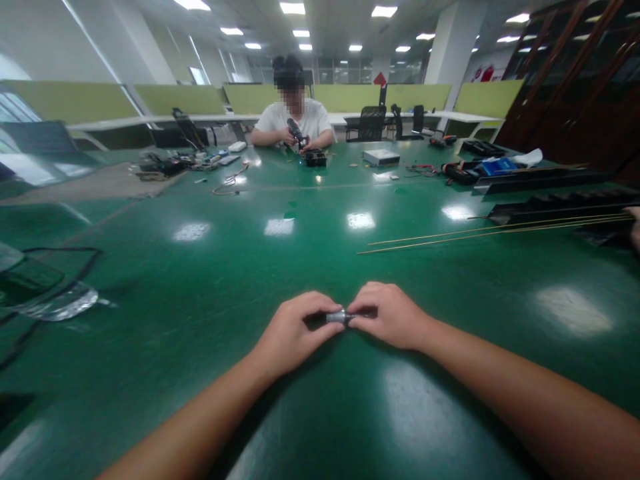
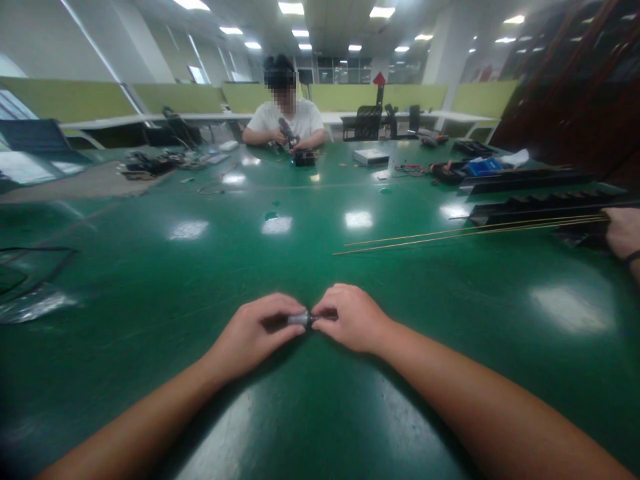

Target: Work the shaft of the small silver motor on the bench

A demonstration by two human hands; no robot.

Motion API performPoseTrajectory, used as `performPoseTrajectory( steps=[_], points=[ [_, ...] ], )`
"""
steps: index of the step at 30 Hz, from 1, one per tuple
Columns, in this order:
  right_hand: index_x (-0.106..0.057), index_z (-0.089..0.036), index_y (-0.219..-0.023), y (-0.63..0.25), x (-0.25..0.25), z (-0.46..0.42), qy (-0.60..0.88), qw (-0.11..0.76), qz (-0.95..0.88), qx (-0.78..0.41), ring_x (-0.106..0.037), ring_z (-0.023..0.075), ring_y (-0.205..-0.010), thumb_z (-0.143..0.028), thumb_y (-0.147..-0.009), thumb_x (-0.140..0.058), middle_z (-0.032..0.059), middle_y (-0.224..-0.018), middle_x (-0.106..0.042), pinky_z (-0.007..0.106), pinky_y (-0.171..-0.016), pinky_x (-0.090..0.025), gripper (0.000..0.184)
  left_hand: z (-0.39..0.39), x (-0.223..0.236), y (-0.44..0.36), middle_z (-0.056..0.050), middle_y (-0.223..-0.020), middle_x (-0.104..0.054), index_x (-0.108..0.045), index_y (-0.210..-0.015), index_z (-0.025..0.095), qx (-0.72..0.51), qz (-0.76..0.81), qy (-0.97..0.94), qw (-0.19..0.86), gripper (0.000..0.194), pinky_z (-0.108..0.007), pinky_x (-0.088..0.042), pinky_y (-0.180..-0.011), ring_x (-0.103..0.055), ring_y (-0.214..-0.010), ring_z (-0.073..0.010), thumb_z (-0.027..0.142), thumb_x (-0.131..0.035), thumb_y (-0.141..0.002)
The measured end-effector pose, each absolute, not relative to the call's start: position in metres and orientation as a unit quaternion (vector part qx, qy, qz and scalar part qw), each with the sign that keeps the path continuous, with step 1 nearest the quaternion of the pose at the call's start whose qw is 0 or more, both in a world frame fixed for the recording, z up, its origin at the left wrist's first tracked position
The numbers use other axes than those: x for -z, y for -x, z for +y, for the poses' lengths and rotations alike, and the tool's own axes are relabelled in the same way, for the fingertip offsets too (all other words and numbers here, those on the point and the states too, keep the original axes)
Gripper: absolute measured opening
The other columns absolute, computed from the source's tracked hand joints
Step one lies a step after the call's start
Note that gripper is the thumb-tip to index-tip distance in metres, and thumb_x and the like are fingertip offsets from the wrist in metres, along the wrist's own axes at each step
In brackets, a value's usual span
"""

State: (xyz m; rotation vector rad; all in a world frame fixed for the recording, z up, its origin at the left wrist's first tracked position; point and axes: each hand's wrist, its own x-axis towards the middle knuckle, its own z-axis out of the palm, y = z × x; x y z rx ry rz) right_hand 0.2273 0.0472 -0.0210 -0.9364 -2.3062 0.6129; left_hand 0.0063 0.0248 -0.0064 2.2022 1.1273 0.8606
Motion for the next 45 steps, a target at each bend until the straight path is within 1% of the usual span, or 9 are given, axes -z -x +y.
performPoseTrajectory(
  steps=[2,4,7,11,20,35,41,45],
  points=[
    [-0.076,-0.019,-0.088,-0.2283,0.0207,0.047,0.35,0.286,-0.862,-0.228,-0.062,0.0169,-0.082,-0.022,-0.082,-0.072,0.0035,-0.083,-0.073,0.029,-0.076,-0.047,0.008,0.0241,0.0046,-0.0069,-0.004,-0.096,-0.076,-0.076,-0.091,0.021,-0.312,0.42,-0.809,0.269,0.01,-0.03,-0.053,-0.085,-0.069,-0.09,-0.0187,0.026,-0.068,-0.088],
    [-0.076,-0.019,-0.088,-0.2285,0.0199,0.0469,0.351,0.286,-0.861,-0.23,-0.062,0.0168,-0.081,-0.022,-0.082,-0.072,0.0036,-0.082,-0.072,0.028,-0.075,-0.047,0.008,0.0241,0.0034,-0.0073,-0.004,-0.096,-0.077,-0.077,-0.091,0.022,-0.306,0.428,-0.805,0.274,0.012,-0.03,-0.053,-0.084,-0.07,-0.089,-0.0183,0.028,-0.066,-0.09],
    [-0.076,-0.018,-0.088,-0.2277,0.0191,0.0469,0.353,0.285,-0.86,-0.233,-0.061,0.0165,-0.08,-0.022,-0.081,-0.072,0.0038,-0.082,-0.071,0.028,-0.074,-0.046,0.009,0.0245,0.003,-0.0075,-0.003,-0.096,-0.077,-0.076,-0.094,0.022,-0.296,0.444,-0.8,0.274,0.012,-0.03,-0.053,-0.084,-0.07,-0.089,-0.0187,0.029,-0.068,-0.088],
    [-0.076,-0.018,-0.089,-0.2266,0.0189,0.048,0.364,0.281,-0.857,-0.233,-0.061,0.0165,-0.08,-0.021,-0.081,-0.072,0.0044,-0.082,-0.071,0.027,-0.073,-0.046,0.009,0.0253,0.0034,-0.0072,-0.003,-0.099,-0.076,-0.074,-0.099,0.021,-0.279,0.458,-0.802,0.264,0.015,-0.03,-0.052,-0.084,-0.069,-0.091,-0.0195,0.026,-0.07,-0.085],
    [-0.075,-0.018,-0.088,-0.2263,0.0225,0.0522,0.359,0.291,-0.852,-0.247,-0.06,0.0158,-0.078,-0.02,-0.081,-0.073,0.0041,-0.081,-0.07,0.027,-0.072,-0.046,0.008,0.0278,0.006,-0.0059,-0.003,-0.099,-0.073,-0.071,-0.101,0.021,-0.261,0.468,-0.808,0.246,0.02,-0.031,-0.05,-0.084,-0.067,-0.093,-0.0205,0.023,-0.072,-0.081],
    [-0.075,-0.018,-0.089,-0.2267,0.0224,0.0539,0.357,0.293,-0.849,-0.257,-0.061,0.0163,-0.078,-0.021,-0.08,-0.073,0.0041,-0.081,-0.07,0.027,-0.072,-0.046,0.01,0.028,0.0081,-0.0045,-0.003,-0.099,-0.072,-0.069,-0.101,0.021,-0.26,0.462,-0.81,0.25,0.019,-0.032,-0.05,-0.084,-0.066,-0.092,-0.0201,0.025,-0.072,-0.083],
    [-0.075,-0.017,-0.09,-0.2268,0.0204,0.0531,0.343,0.294,-0.85,-0.27,-0.063,0.0178,-0.083,-0.02,-0.078,-0.073,0.0046,-0.085,-0.073,0.03,-0.077,-0.047,0.013,0.0267,0.0074,-0.0037,-0.004,-0.099,-0.072,-0.069,-0.101,0.02,-0.261,0.46,-0.811,0.251,0.019,-0.033,-0.049,-0.086,-0.066,-0.093,-0.0209,0.024,-0.072,-0.082],
    [-0.076,-0.017,-0.09,-0.2269,0.0203,0.0531,0.346,0.29,-0.85,-0.271,-0.062,0.0182,-0.082,-0.02,-0.077,-0.073,0.0048,-0.083,-0.072,0.031,-0.077,-0.047,0.013,0.0273,0.008,-0.0029,-0.004,-0.1,-0.072,-0.069,-0.1,0.021,-0.263,0.46,-0.809,0.253,0.02,-0.034,-0.049,-0.086,-0.067,-0.093,-0.0215,0.024,-0.073,-0.081]
  ],
)
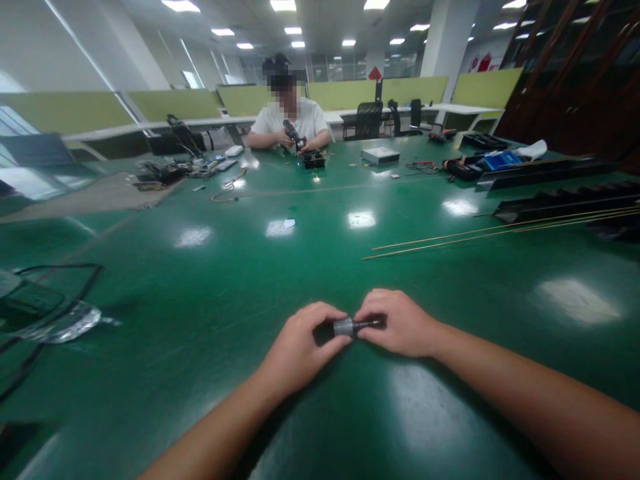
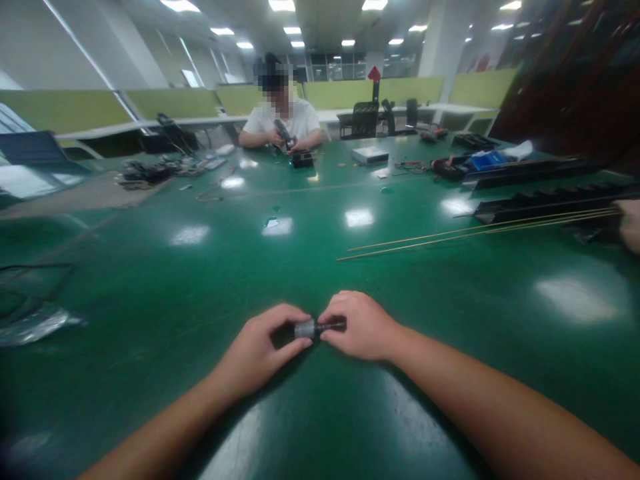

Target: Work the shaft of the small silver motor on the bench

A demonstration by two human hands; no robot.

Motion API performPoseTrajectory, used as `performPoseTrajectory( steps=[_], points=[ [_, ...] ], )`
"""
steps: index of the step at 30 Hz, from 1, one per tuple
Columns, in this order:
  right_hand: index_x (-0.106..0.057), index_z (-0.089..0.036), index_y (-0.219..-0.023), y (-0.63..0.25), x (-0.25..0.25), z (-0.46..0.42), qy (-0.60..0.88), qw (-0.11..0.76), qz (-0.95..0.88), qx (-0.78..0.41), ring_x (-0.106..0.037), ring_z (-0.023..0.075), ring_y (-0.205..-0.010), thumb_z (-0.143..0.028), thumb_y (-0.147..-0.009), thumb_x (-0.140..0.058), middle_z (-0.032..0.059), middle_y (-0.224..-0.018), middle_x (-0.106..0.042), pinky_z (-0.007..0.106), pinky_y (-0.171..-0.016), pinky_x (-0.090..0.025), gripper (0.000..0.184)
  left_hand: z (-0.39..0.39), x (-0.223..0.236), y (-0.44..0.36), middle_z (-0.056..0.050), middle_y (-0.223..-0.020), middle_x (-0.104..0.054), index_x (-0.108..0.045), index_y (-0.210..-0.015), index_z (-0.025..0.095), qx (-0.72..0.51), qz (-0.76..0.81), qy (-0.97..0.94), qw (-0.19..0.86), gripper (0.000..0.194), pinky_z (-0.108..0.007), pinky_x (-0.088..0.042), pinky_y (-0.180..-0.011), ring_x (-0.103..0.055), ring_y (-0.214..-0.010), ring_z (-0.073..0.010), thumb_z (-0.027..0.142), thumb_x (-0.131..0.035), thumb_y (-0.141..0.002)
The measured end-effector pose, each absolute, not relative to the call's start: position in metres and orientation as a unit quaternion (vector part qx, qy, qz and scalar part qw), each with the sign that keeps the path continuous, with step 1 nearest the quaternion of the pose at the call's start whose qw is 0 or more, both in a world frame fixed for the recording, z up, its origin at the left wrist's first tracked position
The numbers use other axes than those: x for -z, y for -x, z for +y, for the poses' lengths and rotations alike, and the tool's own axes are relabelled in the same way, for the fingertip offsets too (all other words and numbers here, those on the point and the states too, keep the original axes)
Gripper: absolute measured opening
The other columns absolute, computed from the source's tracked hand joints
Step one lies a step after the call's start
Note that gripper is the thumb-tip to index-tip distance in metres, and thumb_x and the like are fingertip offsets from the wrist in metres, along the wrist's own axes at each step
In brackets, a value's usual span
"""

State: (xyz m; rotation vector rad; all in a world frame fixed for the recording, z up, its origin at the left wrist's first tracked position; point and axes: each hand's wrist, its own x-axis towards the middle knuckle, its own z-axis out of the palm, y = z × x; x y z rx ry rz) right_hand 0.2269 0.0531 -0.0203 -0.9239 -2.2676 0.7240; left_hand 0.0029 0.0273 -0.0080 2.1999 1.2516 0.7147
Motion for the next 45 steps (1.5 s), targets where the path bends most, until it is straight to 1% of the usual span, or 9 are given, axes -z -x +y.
performPoseTrajectory(
  steps=[13,24,30,41,45],
  points=[
    [-0.076,-0.017,-0.09,-0.227,0.019,0.053,0.346,0.29,-0.851,-0.269,-0.063,0.0179,-0.08,-0.021,-0.076,-0.074,0.005,-0.083,-0.072,0.03,-0.075,-0.048,0.015,0.026,0.007,-0.003,-0.005,-0.1,-0.073,-0.07,-0.1,0.021,-0.266,0.464,-0.808,0.247,0.02,-0.034,-0.051,-0.086,-0.068,-0.093,-0.0217,0.025,-0.073,-0.081],
    [-0.074,-0.017,-0.087,-0.23,0.021,0.051,0.356,0.291,-0.851,-0.254,-0.06,0.0167,-0.076,-0.018,-0.076,-0.073,0.0042,-0.079,-0.07,0.028,-0.071,-0.047,0.011,0.026,0.007,-0.003,-0.005,-0.1,-0.073,-0.07,-0.101,0.021,-0.269,0.455,-0.814,0.241,0.02,-0.034,-0.052,-0.086,-0.068,-0.093,-0.0217,0.024,-0.073,-0.081],
    [-0.074,-0.017,-0.086,-0.231,0.02,0.051,0.36,0.282,-0.854,-0.249,-0.06,0.0165,-0.076,-0.018,-0.077,-0.072,0.0039,-0.079,-0.069,0.028,-0.07,-0.045,0.01,0.026,0.009,-0.002,-0.005,-0.101,-0.073,-0.069,-0.102,0.021,-0.268,0.457,-0.813,0.242,0.021,-0.034,-0.051,-0.087,-0.067,-0.094,-0.0216,0.024,-0.073,-0.081],
    [-0.072,-0.017,-0.081,-0.24,0.017,0.054,0.348,0.268,-0.868,-0.232,-0.059,0.0175,-0.076,-0.017,-0.073,-0.073,0.0035,-0.076,-0.068,0.031,-0.073,-0.044,0.009,0.023,0.006,-0.003,-0.005,-0.101,-0.073,-0.07,-0.101,0.021,-0.269,0.454,-0.815,0.24,0.02,-0.036,-0.051,-0.088,-0.067,-0.094,-0.0223,0.023,-0.073,-0.081],
    [-0.072,-0.017,-0.08,-0.244,0.014,0.057,0.344,0.25,-0.872,-0.242,-0.059,0.0156,-0.071,-0.015,-0.073,-0.072,0.003,-0.075,-0.067,0.029,-0.069,-0.044,0.007,0.024,0.007,-0.002,-0.005,-0.1,-0.073,-0.07,-0.101,0.021,-0.269,0.452,-0.818,0.233,0.021,-0.035,-0.051,-0.087,-0.067,-0.093,-0.0223,0.024,-0.073,-0.081]
  ],
)
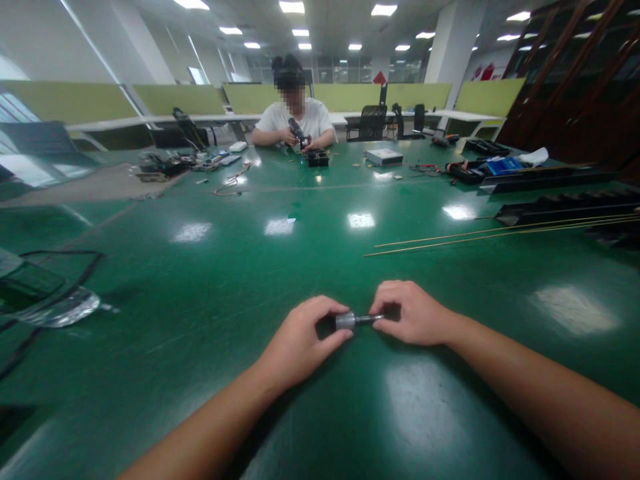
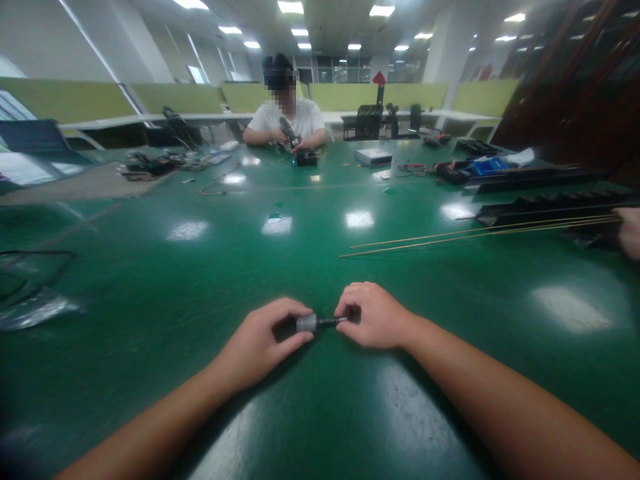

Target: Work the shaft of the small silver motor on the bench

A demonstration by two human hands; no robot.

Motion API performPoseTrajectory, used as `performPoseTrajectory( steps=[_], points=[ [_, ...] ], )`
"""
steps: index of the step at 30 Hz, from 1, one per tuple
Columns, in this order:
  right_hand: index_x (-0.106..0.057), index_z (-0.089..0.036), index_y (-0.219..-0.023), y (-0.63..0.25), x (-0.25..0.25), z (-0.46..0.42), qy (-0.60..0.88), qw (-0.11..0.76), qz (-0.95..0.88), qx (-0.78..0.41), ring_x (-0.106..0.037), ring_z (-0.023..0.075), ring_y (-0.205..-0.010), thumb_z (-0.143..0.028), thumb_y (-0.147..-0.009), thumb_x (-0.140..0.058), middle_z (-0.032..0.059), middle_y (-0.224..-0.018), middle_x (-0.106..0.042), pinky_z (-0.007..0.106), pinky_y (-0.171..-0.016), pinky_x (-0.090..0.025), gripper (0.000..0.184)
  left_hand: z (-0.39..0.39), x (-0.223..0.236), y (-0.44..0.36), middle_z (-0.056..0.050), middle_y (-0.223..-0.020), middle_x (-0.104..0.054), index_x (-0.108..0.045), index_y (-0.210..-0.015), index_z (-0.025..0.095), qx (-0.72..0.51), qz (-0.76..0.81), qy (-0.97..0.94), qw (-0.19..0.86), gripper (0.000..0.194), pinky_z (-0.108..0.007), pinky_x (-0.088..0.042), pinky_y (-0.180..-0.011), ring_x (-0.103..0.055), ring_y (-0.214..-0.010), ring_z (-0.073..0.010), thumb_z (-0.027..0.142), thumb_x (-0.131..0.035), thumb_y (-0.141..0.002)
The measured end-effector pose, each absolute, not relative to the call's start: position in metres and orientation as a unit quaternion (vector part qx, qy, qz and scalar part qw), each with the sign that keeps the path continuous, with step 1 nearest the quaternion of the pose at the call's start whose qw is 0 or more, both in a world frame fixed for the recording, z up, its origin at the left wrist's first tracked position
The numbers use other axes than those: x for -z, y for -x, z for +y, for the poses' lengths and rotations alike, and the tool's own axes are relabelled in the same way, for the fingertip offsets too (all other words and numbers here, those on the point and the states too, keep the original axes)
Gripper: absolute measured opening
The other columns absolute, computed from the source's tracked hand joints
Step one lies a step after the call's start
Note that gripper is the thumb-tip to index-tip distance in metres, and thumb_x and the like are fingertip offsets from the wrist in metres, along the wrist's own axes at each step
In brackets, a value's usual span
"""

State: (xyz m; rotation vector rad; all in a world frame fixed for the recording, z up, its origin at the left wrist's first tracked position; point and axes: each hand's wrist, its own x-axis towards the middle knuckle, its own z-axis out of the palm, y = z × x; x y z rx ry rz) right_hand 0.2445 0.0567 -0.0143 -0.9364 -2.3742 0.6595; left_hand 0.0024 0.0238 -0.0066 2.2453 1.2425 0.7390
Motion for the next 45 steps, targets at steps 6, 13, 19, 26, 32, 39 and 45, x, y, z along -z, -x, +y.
performPoseTrajectory(
  steps=[6,13,19,26,32,39,45],
  points=[
    [-0.072,-0.016,-0.078,-0.257,0.014,0.067,0.352,0.225,-0.863,-0.284,-0.058,0.0128,-0.065,-0.015,-0.072,-0.071,0.0016,-0.072,-0.066,0.025,-0.063,-0.044,0.006,0.023,0.007,-0.002,-0.005,-0.1,-0.073,-0.07,-0.102,0.021,-0.265,0.457,-0.817,0.232,0.021,-0.035,-0.051,-0.086,-0.068,-0.092,-0.0222,0.025,-0.072,-0.082],
    [-0.071,-0.014,-0.075,-0.276,0.015,0.079,0.381,0.22,-0.83,-0.344,-0.057,0.0123,-0.065,-0.02,-0.072,-0.072,0.0018,-0.073,-0.065,0.023,-0.061,-0.043,0.007,0.022,0.005,-0.003,-0.005,-0.099,-0.073,-0.07,-0.1,0.021,-0.271,0.461,-0.812,0.234,0.019,-0.034,-0.052,-0.084,-0.067,-0.091,-0.0217,0.025,-0.072,-0.081],
    [-0.072,-0.015,-0.077,-0.274,0.015,0.077,0.373,0.217,-0.835,-0.341,-0.059,0.0129,-0.067,-0.021,-0.072,-0.073,0.0024,-0.076,-0.068,0.024,-0.062,-0.044,0.008,0.022,0.005,-0.003,-0.005,-0.098,-0.073,-0.07,-0.101,0.021,-0.273,0.457,-0.814,0.232,0.02,-0.034,-0.052,-0.084,-0.067,-0.09,-0.0217,0.025,-0.072,-0.081],
    [-0.073,-0.016,-0.078,-0.266,0.014,0.075,0.357,0.213,-0.842,-0.343,-0.062,0.0143,-0.073,-0.021,-0.073,-0.075,0.0026,-0.077,-0.069,0.026,-0.069,-0.047,0.008,0.023,0.007,-0.002,-0.003,-0.099,-0.072,-0.07,-0.101,0.022,-0.268,0.464,-0.812,0.233,0.02,-0.033,-0.051,-0.085,-0.067,-0.091,-0.0211,0.025,-0.073,-0.082],
    [-0.075,-0.016,-0.084,-0.24,0.017,0.062,0.331,0.247,-0.856,-0.312,-0.06,0.0138,-0.071,-0.023,-0.078,-0.074,0.0031,-0.077,-0.068,0.025,-0.065,-0.045,0.009,0.025,0.012,-0.004,-0.004,-0.1,-0.07,-0.069,-0.098,0.021,-0.279,0.438,-0.818,0.246,0.018,-0.033,-0.049,-0.087,-0.065,-0.094,-0.0206,0.021,-0.074,-0.081],
    [-0.075,-0.018,-0.088,-0.226,0.021,0.048,0.353,0.265,-0.862,-0.249,-0.061,0.0157,-0.078,-0.022,-0.083,-0.07,0.0041,-0.082,-0.07,0.027,-0.073,-0.045,0.009,0.024,0.011,-0.006,-0.004,-0.098,-0.069,-0.068,-0.094,0.019,-0.292,0.416,-0.824,0.252,0.011,-0.031,-0.048,-0.086,-0.064,-0.092,-0.0191,0.02,-0.072,-0.083],
    [-0.074,-0.017,-0.087,-0.229,0.022,0.048,0.346,0.269,-0.863,-0.251,-0.06,0.0146,-0.074,-0.022,-0.082,-0.071,0.0032,-0.078,-0.068,0.025,-0.069,-0.044,0.008,0.024,0.008,-0.007,-0.004,-0.097,-0.072,-0.071,-0.096,0.02,-0.293,0.42,-0.814,0.275,0.012,-0.028,-0.049,-0.085,-0.066,-0.092,-0.0173,0.026,-0.062,-0.093]
  ],
)
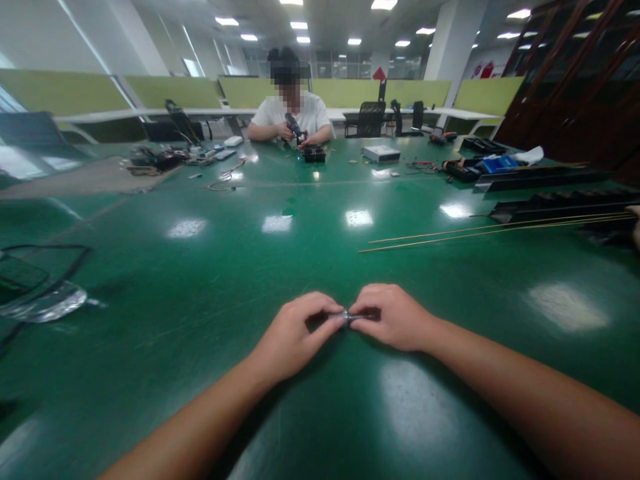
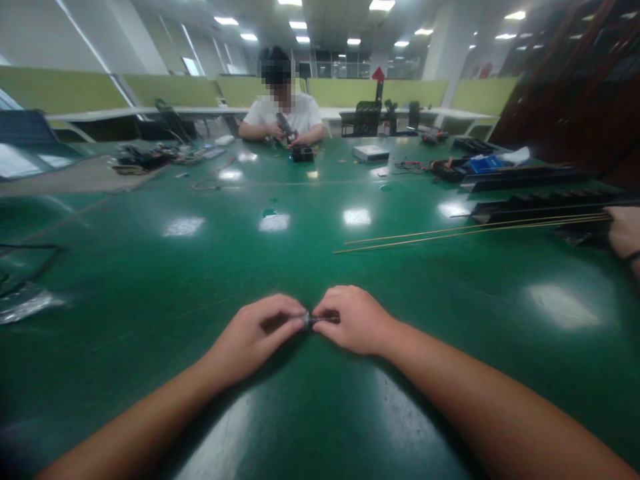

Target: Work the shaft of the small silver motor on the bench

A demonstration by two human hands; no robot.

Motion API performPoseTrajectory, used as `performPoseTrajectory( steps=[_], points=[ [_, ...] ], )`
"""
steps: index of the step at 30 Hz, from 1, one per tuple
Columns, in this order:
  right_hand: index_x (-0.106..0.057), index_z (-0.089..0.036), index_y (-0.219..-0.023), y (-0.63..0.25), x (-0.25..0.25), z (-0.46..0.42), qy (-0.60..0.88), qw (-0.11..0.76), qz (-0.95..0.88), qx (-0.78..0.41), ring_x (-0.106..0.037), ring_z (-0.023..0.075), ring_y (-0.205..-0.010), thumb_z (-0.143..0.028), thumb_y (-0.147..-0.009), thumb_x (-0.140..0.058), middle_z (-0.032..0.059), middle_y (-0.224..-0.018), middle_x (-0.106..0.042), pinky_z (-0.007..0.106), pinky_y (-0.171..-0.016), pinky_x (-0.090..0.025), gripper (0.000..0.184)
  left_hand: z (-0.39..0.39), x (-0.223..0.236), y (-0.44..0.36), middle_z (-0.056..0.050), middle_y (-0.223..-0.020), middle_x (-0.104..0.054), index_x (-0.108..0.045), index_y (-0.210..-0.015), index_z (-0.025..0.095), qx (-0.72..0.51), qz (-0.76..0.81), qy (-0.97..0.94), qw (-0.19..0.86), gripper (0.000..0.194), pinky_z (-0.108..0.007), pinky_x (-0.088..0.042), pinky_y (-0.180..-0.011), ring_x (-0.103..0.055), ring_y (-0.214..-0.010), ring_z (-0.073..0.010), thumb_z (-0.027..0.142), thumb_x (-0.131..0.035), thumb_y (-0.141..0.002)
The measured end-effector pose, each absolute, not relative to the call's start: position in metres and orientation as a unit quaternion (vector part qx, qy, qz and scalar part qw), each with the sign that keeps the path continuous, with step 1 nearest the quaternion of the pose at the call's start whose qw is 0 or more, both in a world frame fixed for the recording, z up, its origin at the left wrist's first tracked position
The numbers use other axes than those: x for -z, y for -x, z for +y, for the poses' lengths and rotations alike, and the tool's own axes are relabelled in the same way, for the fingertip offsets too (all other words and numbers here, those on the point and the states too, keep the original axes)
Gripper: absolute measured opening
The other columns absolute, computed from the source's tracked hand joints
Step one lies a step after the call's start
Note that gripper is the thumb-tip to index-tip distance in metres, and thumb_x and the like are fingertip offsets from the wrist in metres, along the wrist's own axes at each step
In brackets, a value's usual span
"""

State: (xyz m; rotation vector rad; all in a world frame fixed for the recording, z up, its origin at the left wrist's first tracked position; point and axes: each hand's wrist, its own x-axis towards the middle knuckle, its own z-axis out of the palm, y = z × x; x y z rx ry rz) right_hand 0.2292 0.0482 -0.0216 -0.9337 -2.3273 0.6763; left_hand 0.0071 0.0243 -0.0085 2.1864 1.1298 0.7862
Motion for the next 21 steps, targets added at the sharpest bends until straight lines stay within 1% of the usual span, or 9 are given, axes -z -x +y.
performPoseTrajectory(
  steps=[6,21],
  points=[
    [-0.074,-0.018,-0.088,-0.2295,0.0222,0.0485,0.342,0.269,-0.865,-0.249,-0.061,0.0153,-0.076,-0.023,-0.082,-0.071,0.0035,-0.08,-0.069,0.026,-0.072,-0.044,0.009,0.0239,0.0056,-0.008,-0.003,-0.099,-0.072,-0.071,-0.101,0.021,-0.27,0.441,-0.813,0.267,0.015,-0.029,-0.049,-0.085,-0.066,-0.092,-0.0184,0.029,-0.065,-0.09],
    [-0.075,-0.018,-0.09,-0.2305,0.0228,0.0491,0.336,0.266,-0.869,-0.249,-0.062,0.0149,-0.076,-0.024,-0.082,-0.071,0.0034,-0.081,-0.07,0.027,-0.072,-0.044,0.011,0.0243,0.0051,-0.0061,-0.003,-0.099,-0.071,-0.07,-0.101,0.021,-0.26,0.436,-0.82,0.266,0.015,-0.03,-0.049,-0.085,-0.066,-0.093,-0.0189,0.028,-0.066,-0.089]
  ],
)
